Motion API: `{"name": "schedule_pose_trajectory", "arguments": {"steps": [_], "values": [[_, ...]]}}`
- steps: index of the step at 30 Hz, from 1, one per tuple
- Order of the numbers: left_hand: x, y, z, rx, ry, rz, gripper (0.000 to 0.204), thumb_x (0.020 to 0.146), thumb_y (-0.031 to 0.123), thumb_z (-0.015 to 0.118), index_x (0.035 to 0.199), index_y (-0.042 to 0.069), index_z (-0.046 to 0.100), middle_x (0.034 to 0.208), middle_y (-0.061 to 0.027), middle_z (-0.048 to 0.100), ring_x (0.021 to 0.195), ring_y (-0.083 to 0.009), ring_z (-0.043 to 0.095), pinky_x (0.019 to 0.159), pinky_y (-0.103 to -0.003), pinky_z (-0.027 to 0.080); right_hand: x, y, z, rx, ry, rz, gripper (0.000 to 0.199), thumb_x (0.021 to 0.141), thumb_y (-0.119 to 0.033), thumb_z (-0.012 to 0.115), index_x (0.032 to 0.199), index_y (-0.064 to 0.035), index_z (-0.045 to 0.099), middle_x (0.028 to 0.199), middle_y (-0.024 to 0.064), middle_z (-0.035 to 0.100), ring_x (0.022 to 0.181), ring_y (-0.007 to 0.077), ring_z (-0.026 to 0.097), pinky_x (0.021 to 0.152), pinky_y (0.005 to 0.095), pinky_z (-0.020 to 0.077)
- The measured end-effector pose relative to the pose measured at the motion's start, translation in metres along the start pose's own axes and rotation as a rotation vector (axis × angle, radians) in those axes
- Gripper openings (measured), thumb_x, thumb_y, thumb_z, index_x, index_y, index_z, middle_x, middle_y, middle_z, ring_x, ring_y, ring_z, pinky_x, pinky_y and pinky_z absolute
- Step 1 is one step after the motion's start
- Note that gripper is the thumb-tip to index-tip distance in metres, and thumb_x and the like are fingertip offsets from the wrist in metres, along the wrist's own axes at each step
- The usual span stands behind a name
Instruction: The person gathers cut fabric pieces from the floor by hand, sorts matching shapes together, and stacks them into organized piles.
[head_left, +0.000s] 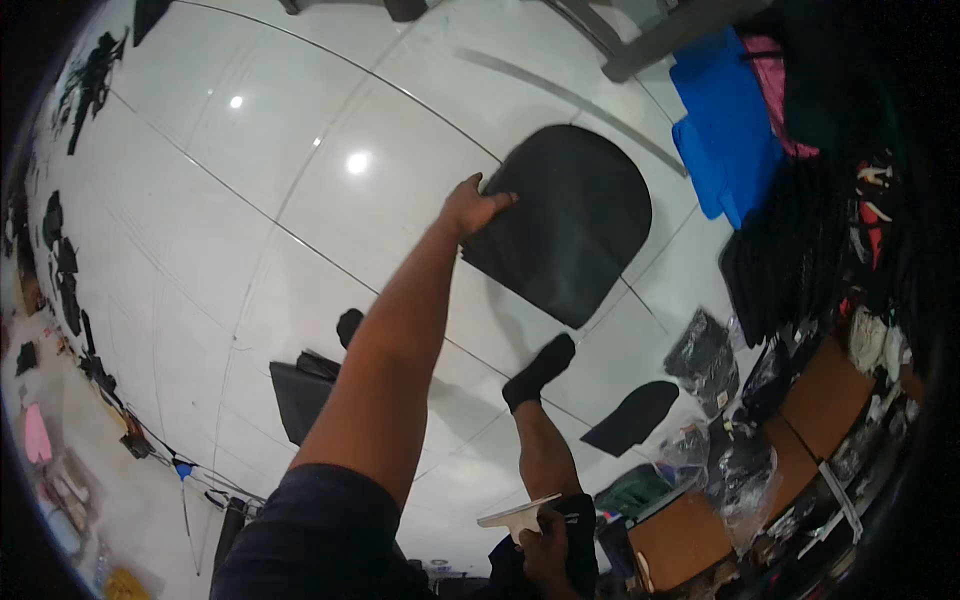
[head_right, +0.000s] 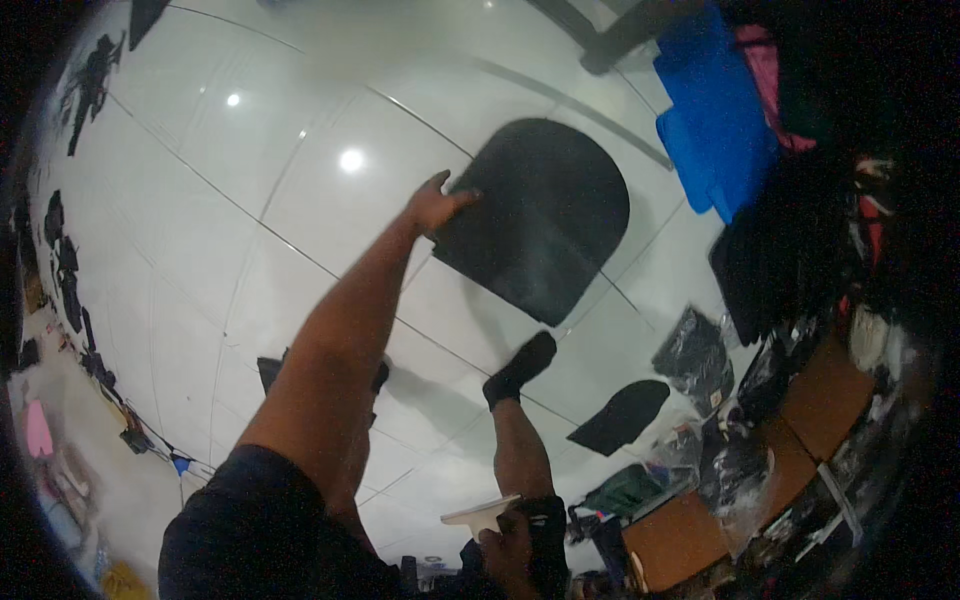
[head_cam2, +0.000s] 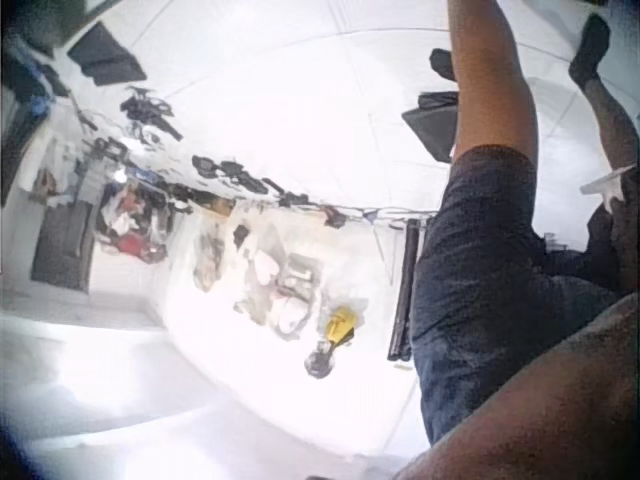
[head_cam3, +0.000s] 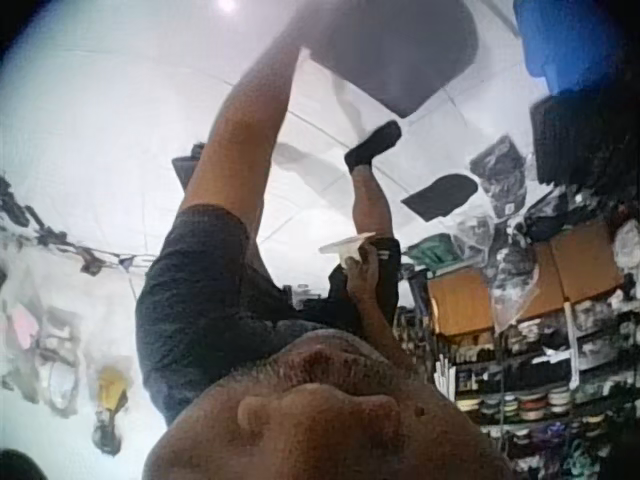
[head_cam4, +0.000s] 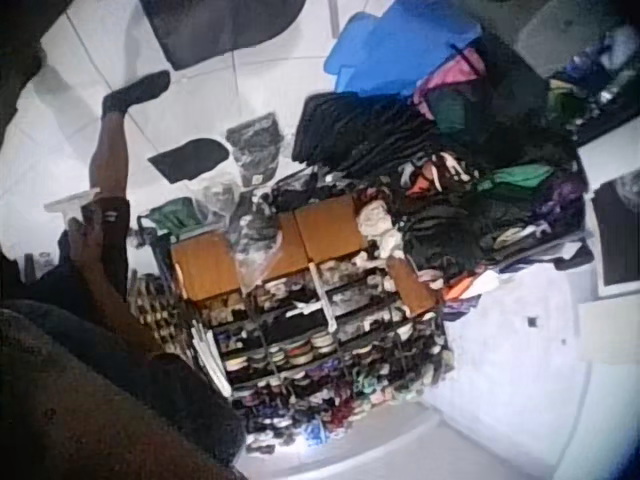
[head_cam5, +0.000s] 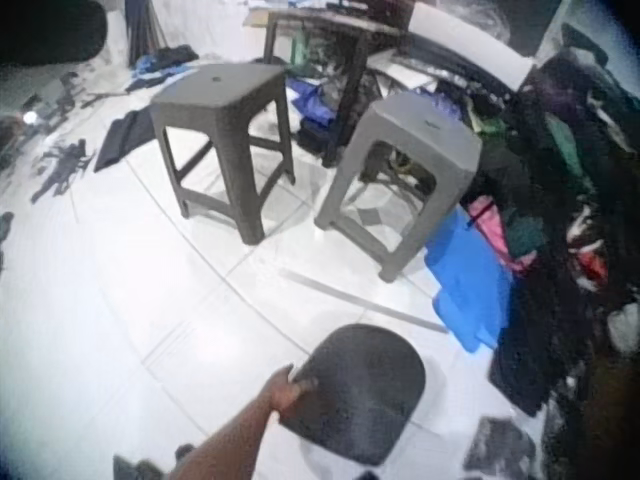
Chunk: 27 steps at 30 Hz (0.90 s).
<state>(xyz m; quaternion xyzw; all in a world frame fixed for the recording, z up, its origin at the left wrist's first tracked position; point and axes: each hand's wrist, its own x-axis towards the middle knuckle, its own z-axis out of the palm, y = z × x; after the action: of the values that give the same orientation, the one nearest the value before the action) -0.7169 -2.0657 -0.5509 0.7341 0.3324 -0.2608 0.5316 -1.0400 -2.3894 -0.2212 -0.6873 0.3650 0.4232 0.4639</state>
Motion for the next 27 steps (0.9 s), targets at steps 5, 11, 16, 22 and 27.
{"name": "schedule_pose_trajectory", "arguments": {"steps": [5, 11, 16, 22, 27], "values": [[-0.01, 0.012, 0.022, 0.058, -0.061, 0.052, 0.064, 0.075, 0.044, 0.07, 0.116, -0.003, 0.057, 0.1, -0.0216, 0.066, 0.095, -0.0293, 0.065, 0.085, -0.039, 0.049, -0.008, 0.013, -0.011, -0.106, -0.002, -0.075, 0.046, 0.079, -0.003, 0.055, 0.122, -0.0008, 0.038, 0.102, 0.0103, 0.052, 0.079, 0.0132, 0.054, 0.061, 0.0258, 0.0471], [-0.024, 0.02, 0.005, 0.135, -0.227, 0.072, 0.06, 0.071, 0.047, 0.068, 0.111, 0.003, 0.063, 0.104, -0.0202, 0.065, 0.101, -0.0318, 0.062, 0.09, -0.039, 0.047, 0.004, 0.01, -0.016, -0.014, -0.005, -0.056, 0.046, 0.078, -0.004, 0.055, 0.121, 0.0001, 0.04, 0.098, 0.0093, 0.052, 0.071, 0.0123, 0.052, 0.058, 0.0243, 0.0461], [-0.015, 0.009, 0.016, 0.166, -0.14, -0.12, 0.069, 0.072, 0.05, 0.066, 0.121, 0.003, 0.056, 0.124, -0.0188, 0.055, 0.119, -0.0346, 0.049, 0.099, -0.042, 0.039, 0.015, 0.045, -0.034, -0.213, -0.027, -0.258, 0.042, 0.086, -0.011, 0.059, 0.122, 0.0012, 0.043, 0.109, 0.0112, 0.053, 0.096, 0.0177, 0.052, 0.08, 0.0305, 0.0448], [-0.055, 0.053, 0.011, 0.724, -0.129, -0.265, 0.076, 0.075, 0.055, 0.059, 0.132, 0.007, 0.045, 0.135, -0.0182, 0.045, 0.129, -0.0313, 0.039, 0.104, -0.061, 0.024, 0.014, -0.024, -0.037, -0.079, 0.05, -0.096, 0.045, 0.079, -0.007, 0.055, 0.121, 0.0008, 0.041, 0.099, 0.0104, 0.053, 0.066, 0.0123, 0.053, 0.049, 0.0219, 0.0444], [-0.138, 0.0, -0.013, 0.195, -0.056, -0.102, 0.078, 0.081, 0.056, 0.056, 0.13, -0.002, 0.044, 0.128, -0.0263, 0.05, 0.122, -0.0404, 0.045, 0.102, -0.045, 0.037, 0.02, -0.037, -0.005, -0.016, -0.008, -0.255, 0.046, 0.082, -0.012, 0.053, 0.124, 0.0015, 0.041, 0.094, 0.0113, 0.054, 0.065, 0.0136, 0.056, 0.045, 0.0233, 0.0455]]}}
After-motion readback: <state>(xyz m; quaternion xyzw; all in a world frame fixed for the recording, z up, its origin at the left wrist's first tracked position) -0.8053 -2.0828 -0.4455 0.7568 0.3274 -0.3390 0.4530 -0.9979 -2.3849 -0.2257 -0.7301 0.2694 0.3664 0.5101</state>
